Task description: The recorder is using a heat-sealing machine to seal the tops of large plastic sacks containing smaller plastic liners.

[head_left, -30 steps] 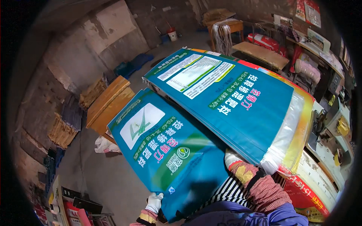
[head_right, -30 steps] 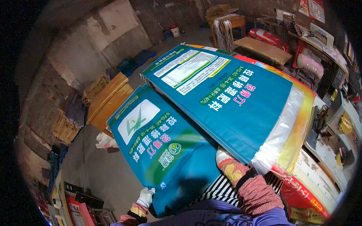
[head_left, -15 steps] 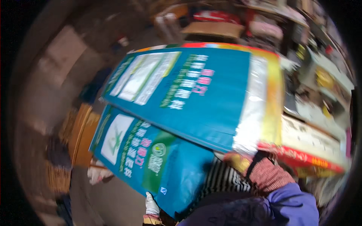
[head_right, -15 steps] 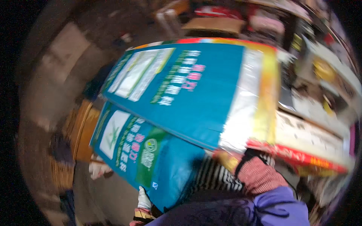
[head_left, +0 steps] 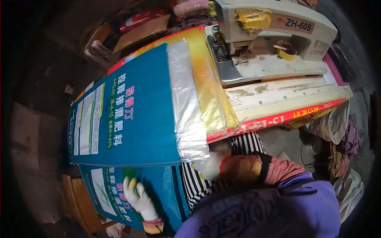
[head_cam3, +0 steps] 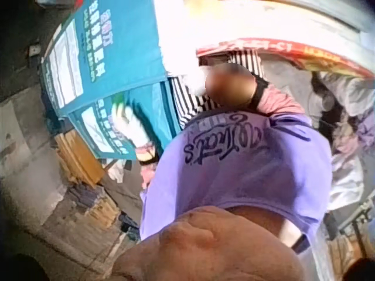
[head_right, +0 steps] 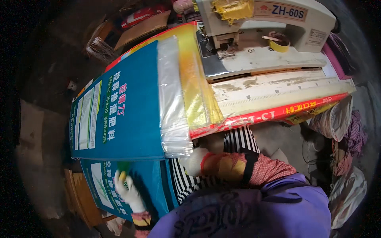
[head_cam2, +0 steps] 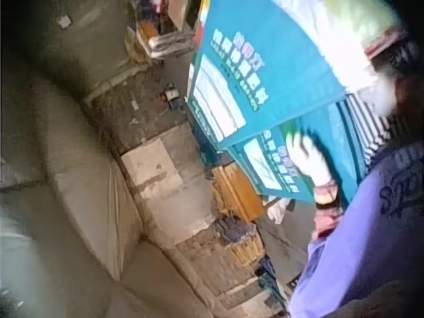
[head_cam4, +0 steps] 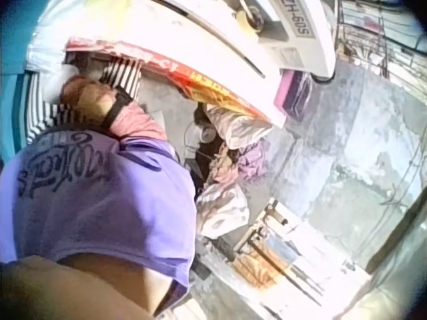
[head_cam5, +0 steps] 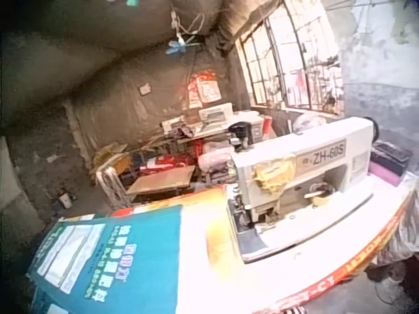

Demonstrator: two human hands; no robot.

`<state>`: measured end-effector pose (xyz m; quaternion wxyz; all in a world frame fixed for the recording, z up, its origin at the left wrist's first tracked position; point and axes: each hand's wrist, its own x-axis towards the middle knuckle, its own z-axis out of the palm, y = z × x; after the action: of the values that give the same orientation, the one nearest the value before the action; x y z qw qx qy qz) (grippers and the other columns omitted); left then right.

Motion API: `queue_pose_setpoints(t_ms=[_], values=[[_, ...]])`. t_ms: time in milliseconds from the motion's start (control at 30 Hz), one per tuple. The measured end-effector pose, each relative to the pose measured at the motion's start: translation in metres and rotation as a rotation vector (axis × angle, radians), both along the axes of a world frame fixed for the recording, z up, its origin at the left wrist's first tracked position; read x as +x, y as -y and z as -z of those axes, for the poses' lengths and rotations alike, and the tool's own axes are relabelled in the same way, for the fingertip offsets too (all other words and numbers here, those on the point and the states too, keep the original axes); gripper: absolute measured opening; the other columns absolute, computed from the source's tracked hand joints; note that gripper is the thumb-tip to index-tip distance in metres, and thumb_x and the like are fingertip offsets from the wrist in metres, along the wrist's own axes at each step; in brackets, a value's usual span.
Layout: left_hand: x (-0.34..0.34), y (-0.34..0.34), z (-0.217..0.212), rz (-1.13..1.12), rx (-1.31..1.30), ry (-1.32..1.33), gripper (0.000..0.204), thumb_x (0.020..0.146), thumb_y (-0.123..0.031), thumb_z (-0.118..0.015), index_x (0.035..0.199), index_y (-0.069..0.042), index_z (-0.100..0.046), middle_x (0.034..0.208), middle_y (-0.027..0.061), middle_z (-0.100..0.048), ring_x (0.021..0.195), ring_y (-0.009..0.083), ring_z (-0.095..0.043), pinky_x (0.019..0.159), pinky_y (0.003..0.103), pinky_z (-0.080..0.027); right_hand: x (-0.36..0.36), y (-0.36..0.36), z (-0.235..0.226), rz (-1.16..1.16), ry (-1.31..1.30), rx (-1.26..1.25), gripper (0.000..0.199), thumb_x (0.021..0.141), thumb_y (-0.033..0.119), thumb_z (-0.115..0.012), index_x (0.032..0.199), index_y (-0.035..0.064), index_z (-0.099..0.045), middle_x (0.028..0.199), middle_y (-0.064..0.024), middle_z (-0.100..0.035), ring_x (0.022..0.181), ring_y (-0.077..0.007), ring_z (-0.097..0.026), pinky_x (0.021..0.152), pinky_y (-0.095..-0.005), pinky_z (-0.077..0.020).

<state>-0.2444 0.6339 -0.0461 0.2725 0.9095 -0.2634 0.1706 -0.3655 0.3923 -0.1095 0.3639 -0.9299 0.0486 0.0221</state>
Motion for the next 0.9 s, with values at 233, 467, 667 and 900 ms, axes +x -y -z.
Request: queue_pose_setpoints(t_ms=[233,467,667,900], values=[[0.009,0.196,-0.013,0.64,0.304,0.08,0.035,0.073,-0.018,-0.066,0.103,-0.001,-0.059,0.102,0.0162,-0.06,0.092,0.032,-0.056,0.08,0.036,-0.044,-0.024,0.039,-0.043,-0.419,-0.129,0.091,0.036,0.08,0.028,-0.057,0.109,0.0083,-0.06,0.094,-0.0133,-0.064,0.086,-0.0281,-0.062,0.075,-0.0358,-0.0486],[0.024,0.203,-0.031,0.672,0.05,-0.1,0.012,0.076,-0.015,-0.062,0.084,-0.007,-0.065,0.073,0.0117,-0.059,0.074,0.0306,-0.058,0.068,0.039,-0.046,-0.004,0.092,-0.077,0.528,0.222,0.854,0.023,0.082,0.024,-0.063,0.088,0.0015,-0.063,0.077,-0.0095,-0.063,0.066,-0.0158,-0.061,0.063,-0.0269,-0.048],[0.019,0.198,-0.044,0.721,0.369,0.452,0.007,0.063,-0.007,-0.057,0.062,-0.011,-0.052,0.059,0.0063,-0.048,0.06,0.0258,-0.053,0.055,0.037,-0.04,0.053,0.114,-0.113,0.656,-0.239,0.741,0.038,0.084,0.043,-0.052,0.092,0.0077,-0.065,0.075,-0.0104,-0.065,0.059,-0.0171,-0.06,0.056,-0.0319,-0.0481],[0.033,0.194,-0.045,0.689,-0.034,-0.377,0.016,0.076,-0.013,-0.067,0.089,-0.003,-0.064,0.08,0.0051,-0.063,0.074,0.015,-0.06,0.069,0.026,-0.047,0.078,0.115,-0.106,0.472,-0.076,0.132,0.05,0.082,0.05,-0.052,0.091,0.003,-0.067,0.087,-0.0197,-0.064,0.081,-0.0347,-0.062,0.066,-0.0395,-0.0486]])
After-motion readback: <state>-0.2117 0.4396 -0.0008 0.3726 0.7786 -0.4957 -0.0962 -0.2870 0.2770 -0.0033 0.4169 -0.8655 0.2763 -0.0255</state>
